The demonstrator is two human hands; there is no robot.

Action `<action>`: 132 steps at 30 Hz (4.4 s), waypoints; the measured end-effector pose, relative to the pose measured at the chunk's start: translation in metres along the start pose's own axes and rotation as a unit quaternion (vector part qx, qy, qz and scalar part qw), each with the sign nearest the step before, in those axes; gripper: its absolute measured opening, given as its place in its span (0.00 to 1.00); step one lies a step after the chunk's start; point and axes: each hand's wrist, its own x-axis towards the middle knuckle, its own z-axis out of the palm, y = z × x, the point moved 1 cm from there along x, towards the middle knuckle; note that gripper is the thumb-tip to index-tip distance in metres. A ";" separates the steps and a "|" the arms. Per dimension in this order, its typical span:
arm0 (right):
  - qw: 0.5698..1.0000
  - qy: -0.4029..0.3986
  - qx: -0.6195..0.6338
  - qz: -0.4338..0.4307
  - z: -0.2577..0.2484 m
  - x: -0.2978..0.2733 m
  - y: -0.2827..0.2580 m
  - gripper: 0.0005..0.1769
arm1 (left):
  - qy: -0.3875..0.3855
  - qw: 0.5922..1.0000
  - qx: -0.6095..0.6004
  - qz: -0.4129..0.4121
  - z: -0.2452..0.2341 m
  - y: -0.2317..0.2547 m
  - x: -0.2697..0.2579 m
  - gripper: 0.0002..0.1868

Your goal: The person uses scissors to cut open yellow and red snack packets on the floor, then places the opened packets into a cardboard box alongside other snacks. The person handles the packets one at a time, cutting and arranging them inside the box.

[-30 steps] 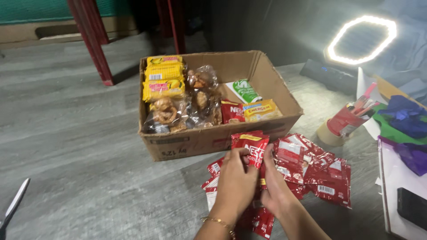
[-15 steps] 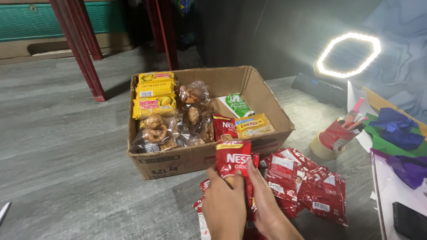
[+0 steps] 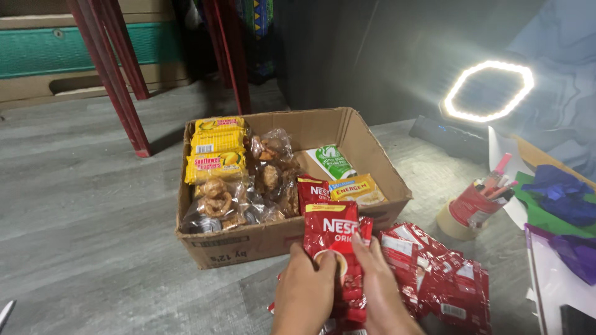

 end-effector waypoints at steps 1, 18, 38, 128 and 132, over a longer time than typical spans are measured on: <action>0.999 -0.030 -0.025 -0.019 0.004 0.000 -0.008 0.33 | -0.010 1.000 -0.009 0.004 -0.002 0.005 0.007 0.27; 0.923 -0.086 -0.348 -0.136 0.042 0.222 -0.098 0.30 | 0.039 0.989 -0.128 0.058 0.051 0.075 0.292 0.15; 0.798 -0.171 -0.569 -0.102 0.055 0.312 -0.045 0.37 | 0.114 0.990 0.047 0.062 0.063 0.055 0.327 0.34; 0.985 -0.159 0.017 0.070 -0.082 0.008 0.047 0.27 | -0.028 0.986 0.057 0.156 0.062 -0.032 -0.021 0.20; 0.994 -0.111 -0.009 0.021 -0.089 0.012 0.037 0.23 | 0.026 0.949 -0.043 0.312 0.073 -0.033 -0.020 0.22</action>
